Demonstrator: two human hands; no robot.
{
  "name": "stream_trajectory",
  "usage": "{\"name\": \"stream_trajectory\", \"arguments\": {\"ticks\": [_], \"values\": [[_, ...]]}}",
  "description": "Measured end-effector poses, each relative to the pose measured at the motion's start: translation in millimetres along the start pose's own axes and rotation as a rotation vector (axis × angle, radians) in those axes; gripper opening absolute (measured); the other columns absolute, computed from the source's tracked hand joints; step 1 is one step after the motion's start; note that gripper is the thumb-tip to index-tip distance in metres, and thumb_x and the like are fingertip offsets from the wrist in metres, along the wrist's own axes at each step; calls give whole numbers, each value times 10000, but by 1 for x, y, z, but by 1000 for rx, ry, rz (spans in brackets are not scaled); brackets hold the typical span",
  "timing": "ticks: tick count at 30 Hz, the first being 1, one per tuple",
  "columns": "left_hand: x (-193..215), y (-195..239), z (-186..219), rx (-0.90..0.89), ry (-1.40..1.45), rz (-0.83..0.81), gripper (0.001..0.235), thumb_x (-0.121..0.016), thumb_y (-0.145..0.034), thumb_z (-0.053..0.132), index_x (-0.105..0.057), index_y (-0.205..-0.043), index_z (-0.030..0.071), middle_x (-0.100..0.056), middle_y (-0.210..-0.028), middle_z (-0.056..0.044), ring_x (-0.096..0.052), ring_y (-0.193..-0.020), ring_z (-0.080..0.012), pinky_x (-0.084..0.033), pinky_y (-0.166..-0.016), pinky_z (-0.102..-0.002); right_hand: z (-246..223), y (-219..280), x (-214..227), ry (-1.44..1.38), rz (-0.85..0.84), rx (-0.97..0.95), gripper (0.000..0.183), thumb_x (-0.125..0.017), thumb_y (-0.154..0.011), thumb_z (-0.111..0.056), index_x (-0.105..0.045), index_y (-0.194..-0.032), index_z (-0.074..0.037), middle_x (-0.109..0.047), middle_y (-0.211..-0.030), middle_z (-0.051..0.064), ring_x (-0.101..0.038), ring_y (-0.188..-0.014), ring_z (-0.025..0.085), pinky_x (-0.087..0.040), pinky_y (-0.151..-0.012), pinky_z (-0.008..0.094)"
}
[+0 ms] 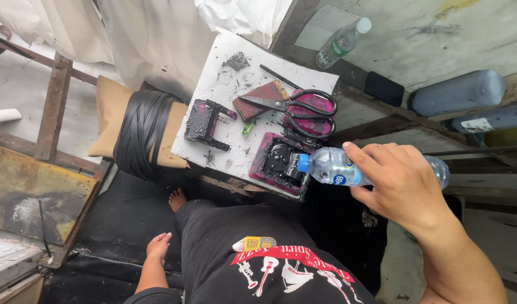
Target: Trimming a small component with scissors and applying liquid dye from a bottle into a small frame on a workbench.
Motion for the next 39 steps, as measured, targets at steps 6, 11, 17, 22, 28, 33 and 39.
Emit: {"name": "stream_trajectory", "arguments": {"ticks": [6,11,17,22,28,33,39], "values": [[4,-4,-4,-8,72,20,481,-700,-965,296,-647,-1406,111,-679,-1322,-104,-655,-1151,-258,-451,-1030,-548,-10,-18,11,175,0,55,682,-789,-644,-272,-643,-1307,-213,-643,-926,-26,-611,-725,243,-443,-641,369],[-1,-6,2,-29,87,20,490,-700,-968,294,-639,-1413,100,-670,-1335,-93,-652,-1140,-246,-456,-1040,-473,-14,-27,14,206,-11,89,696,-830,-641,-307,-644,-1304,-207,-637,-929,-32,-621,-749,232,-459,-662,366],[-7,4,8,-12,88,1,490,-688,-974,304,-630,-1422,115,-646,-1380,-79,-639,-1182,-251,-435,-1070,-540,-18,-30,16,187,14,106,651,-805,-673,-279,-653,-1300,-198,-641,-935,-20,-607,-739,239,-456,-664,368],[-11,-13,-1,-43,97,5,503,-706,-963,300,-637,-1414,89,-659,-1362,-89,-657,-1130,-251,-463,-1035,-441,-21,-28,13,143,20,122,624,-789,-693,-282,-660,-1298,-195,-658,-959,-13,-620,-756,245,-467,-672,379],[-8,-5,1,-6,94,5,488,-698,-973,301,-631,-1419,114,-644,-1386,-81,-642,-1180,-254,-436,-1073,-507,-21,-30,14,128,6,136,682,-839,-665,-303,-647,-1308,-185,-647,-951,-9,-616,-749,242,-473,-664,378],[-5,1,7,-9,116,3,493,-691,-976,281,-617,-1434,113,-628,-1417,-77,-633,-1214,-254,-429,-1085,-454,-16,-26,10,248,8,105,673,-833,-647,-315,-651,-1288,-219,-634,-938,-36,-602,-730,220,-458,-659,357],[-4,-10,2,-24,84,14,491,-704,-967,291,-632,-1417,107,-655,-1374,-85,-646,-1171,-251,-444,-1069,-470,-17,-22,17,322,83,97,617,-817,-647,-273,-680,-1247,-237,-651,-956,-50,-606,-753,185,-461,-692,318]]}}
Point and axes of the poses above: each hand's wrist, its own y-axis away from the middle knuckle, its own x-axis out of the back of the hand, z = x × y, the point moved 7 cm from there along -y, towards the middle knuckle
